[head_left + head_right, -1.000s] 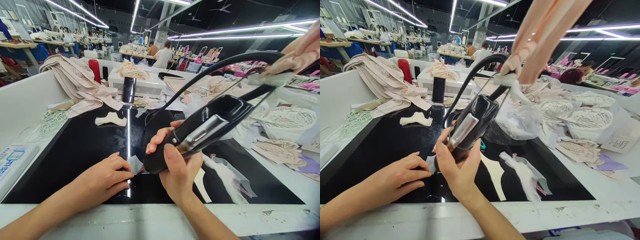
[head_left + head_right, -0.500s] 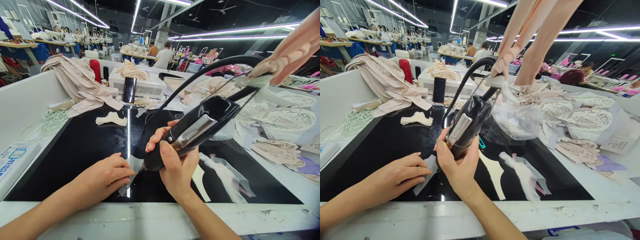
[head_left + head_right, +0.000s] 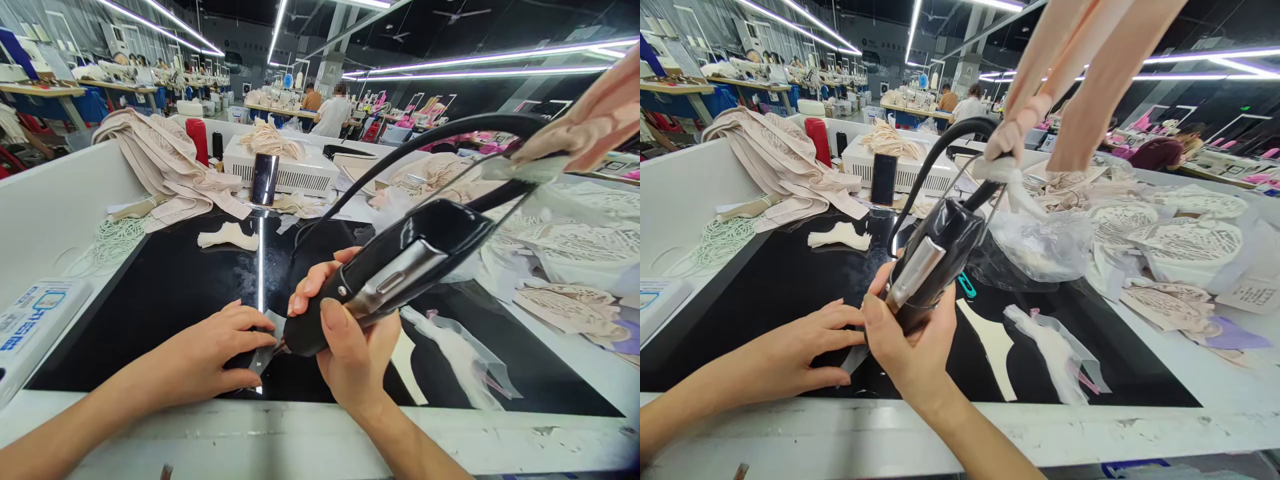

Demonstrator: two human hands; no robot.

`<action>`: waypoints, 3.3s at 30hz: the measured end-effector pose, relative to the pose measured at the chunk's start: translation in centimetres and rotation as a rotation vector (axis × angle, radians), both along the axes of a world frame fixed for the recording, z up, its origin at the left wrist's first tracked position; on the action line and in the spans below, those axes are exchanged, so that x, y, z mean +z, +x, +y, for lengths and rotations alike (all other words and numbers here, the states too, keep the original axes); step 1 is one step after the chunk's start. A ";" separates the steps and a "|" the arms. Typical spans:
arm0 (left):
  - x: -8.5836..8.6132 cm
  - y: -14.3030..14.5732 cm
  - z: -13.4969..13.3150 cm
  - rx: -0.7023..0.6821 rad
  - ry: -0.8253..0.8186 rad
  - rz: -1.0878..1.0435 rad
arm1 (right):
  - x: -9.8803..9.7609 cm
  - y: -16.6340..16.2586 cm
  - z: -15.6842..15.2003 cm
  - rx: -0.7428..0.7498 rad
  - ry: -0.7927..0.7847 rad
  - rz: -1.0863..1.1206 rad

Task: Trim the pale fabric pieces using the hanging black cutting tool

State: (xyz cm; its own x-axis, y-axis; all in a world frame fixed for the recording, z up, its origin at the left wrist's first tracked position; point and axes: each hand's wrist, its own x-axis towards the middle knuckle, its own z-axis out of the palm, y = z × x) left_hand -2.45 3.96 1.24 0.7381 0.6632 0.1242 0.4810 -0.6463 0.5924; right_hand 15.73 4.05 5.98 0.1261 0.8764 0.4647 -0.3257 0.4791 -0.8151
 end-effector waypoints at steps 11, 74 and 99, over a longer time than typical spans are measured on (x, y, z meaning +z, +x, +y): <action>0.3 -0.2 0.4 -0.043 -0.007 0.026 | -0.4 -0.2 -0.7 0.091 0.011 0.050; 0.0 3.6 2.6 -0.134 0.246 0.179 | 0.3 3.6 1.3 -0.249 0.023 0.039; -1.0 1.2 3.1 0.111 0.210 0.089 | 0.3 4.3 1.8 -0.217 0.119 -0.138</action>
State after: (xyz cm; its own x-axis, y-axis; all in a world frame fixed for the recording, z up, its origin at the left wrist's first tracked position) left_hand -1.29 7.05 0.20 0.6765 0.7073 0.2053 0.6000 -0.6910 0.4032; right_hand 20.05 5.84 6.23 0.2334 0.7739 0.5887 -0.0953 0.6207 -0.7782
